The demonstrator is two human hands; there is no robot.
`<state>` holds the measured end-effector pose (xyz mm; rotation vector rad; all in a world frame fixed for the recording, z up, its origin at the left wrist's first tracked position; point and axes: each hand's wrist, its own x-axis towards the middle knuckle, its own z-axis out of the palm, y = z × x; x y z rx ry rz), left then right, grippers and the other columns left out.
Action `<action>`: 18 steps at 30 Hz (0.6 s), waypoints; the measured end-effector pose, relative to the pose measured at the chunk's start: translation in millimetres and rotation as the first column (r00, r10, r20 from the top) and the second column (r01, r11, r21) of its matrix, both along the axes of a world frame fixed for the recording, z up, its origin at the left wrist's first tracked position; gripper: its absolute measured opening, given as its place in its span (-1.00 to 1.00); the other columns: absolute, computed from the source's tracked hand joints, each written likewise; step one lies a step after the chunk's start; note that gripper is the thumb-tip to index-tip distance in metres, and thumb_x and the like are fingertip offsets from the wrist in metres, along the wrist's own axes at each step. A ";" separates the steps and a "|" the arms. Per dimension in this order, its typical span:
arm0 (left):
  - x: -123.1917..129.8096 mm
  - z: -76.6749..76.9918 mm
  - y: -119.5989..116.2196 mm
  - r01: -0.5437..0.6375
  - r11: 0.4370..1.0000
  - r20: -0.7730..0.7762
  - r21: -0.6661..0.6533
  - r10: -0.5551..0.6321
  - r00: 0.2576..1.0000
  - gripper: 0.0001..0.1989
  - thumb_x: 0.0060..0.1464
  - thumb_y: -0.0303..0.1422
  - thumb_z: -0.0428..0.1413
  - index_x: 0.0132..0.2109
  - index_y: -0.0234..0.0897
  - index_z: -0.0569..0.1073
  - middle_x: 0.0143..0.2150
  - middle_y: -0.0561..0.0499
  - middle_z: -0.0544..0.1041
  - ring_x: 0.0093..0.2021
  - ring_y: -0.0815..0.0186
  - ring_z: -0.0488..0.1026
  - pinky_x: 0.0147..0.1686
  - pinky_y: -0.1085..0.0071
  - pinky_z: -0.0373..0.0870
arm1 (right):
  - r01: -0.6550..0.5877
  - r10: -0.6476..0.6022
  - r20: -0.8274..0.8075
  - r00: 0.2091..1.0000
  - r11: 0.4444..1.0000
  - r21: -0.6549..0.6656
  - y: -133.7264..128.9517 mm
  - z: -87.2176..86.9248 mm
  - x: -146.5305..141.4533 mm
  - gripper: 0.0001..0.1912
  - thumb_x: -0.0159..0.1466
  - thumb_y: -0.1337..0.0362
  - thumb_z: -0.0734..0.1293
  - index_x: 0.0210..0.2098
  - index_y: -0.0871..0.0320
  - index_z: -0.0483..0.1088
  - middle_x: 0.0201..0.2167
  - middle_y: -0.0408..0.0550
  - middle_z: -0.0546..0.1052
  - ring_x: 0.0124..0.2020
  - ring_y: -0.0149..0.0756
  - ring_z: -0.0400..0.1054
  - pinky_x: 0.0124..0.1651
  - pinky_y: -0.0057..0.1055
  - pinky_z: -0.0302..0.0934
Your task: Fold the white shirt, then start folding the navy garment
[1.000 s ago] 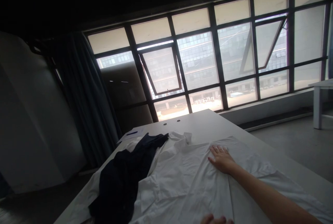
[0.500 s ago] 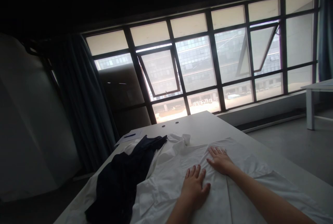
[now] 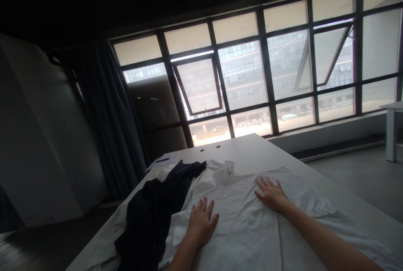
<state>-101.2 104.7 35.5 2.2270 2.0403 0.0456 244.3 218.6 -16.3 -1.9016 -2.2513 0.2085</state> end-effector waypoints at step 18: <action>-7.3 18.8 -90.0 -0.024 0.965 -0.061 -0.260 0.009 0.998 -0.14 0.17 0.08 0.04 0.50 -0.15 0.06 0.54 -0.18 -0.11 0.51 -0.15 -0.20 0.38 -0.21 -0.12 | -0.050 0.055 -0.050 0.997 0.993 0.110 -93.4 -20.9 9.8 -0.25 0.35 -0.17 0.07 0.44 -0.02 0.15 0.49 -0.01 0.06 0.51 0.16 -0.19 0.45 0.26 -0.52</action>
